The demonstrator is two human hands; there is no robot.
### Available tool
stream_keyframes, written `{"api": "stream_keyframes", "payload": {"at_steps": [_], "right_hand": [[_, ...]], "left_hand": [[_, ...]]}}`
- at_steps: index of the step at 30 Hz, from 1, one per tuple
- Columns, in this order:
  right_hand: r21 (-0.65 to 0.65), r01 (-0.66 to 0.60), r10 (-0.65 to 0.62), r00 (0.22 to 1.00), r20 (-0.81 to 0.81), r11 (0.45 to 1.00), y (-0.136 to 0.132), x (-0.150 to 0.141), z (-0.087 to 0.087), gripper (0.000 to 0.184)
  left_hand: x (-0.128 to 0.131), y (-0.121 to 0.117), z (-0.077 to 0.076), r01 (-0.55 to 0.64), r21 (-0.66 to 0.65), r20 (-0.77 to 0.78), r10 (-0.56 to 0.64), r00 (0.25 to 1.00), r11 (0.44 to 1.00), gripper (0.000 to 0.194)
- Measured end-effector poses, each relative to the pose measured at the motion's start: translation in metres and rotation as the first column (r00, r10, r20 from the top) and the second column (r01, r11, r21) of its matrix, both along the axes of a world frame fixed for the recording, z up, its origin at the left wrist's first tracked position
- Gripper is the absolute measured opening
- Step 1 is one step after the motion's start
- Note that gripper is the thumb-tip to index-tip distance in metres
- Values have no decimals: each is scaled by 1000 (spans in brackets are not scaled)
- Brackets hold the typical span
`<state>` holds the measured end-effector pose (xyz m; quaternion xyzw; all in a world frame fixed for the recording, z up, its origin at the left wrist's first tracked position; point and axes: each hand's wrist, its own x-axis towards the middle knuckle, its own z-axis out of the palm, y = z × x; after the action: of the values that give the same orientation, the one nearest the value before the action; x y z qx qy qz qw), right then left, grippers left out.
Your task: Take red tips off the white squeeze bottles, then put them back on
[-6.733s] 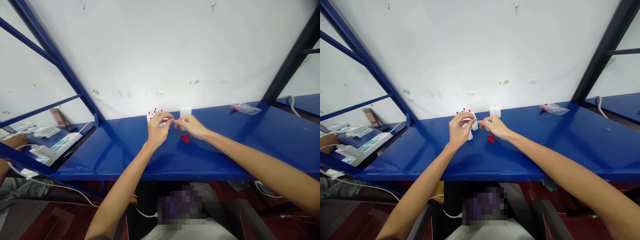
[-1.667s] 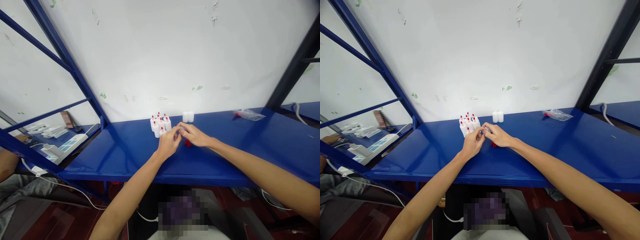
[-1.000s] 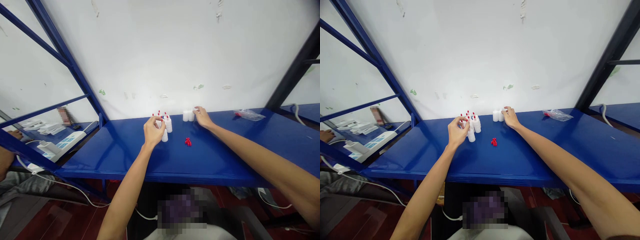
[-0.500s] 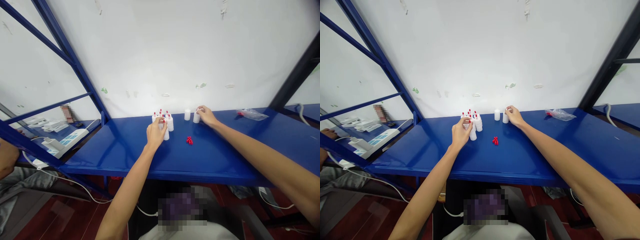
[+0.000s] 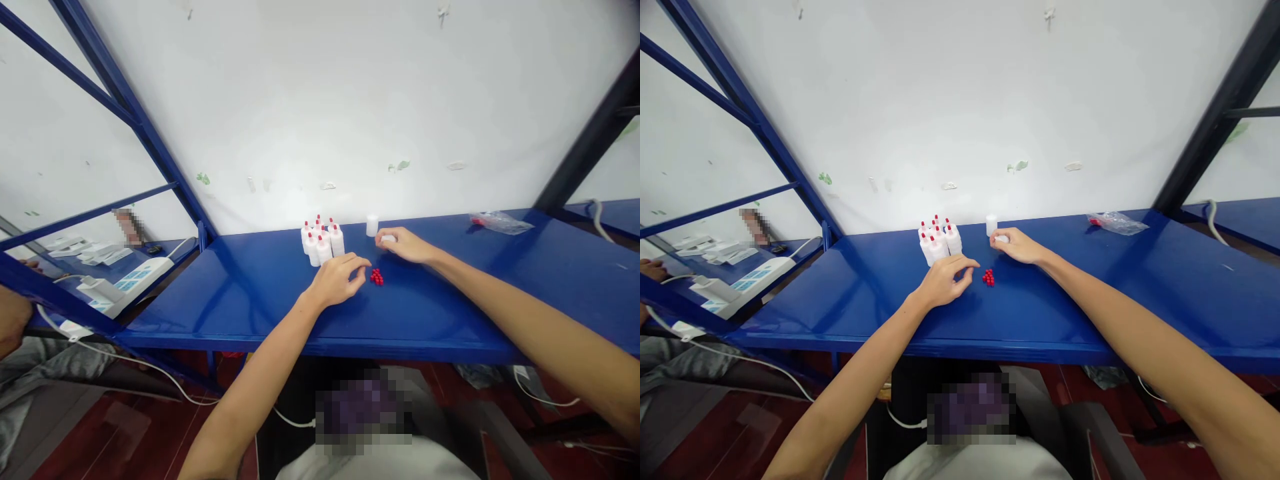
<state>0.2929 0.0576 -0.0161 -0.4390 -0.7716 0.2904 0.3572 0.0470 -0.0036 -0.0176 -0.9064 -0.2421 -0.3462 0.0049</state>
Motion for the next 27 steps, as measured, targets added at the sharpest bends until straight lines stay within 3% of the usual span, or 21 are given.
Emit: {"api": "stream_keyframes", "payload": {"at_steps": [5,11,18,27], "right_hand": [[132,50,-59,996,60,990,-6,-10,-2,42],[329,137,-204,963,178,934,-7,-13,-8,31],[330,198,-272,942,196,923,-3,-14,-8,27],[291,180,-252,940,231,940,-5,-13,-5,31]], "left_hand": [[6,-1,-3,40,-198,-137,-68,988,979,33],[11,2,-5,52,-254,-180,-100,978,966,35],[16,6,-6,-2,-259,-299,-78,951,966,39],[14,6,-6,62,-258,-240,-126,963,964,30]]}}
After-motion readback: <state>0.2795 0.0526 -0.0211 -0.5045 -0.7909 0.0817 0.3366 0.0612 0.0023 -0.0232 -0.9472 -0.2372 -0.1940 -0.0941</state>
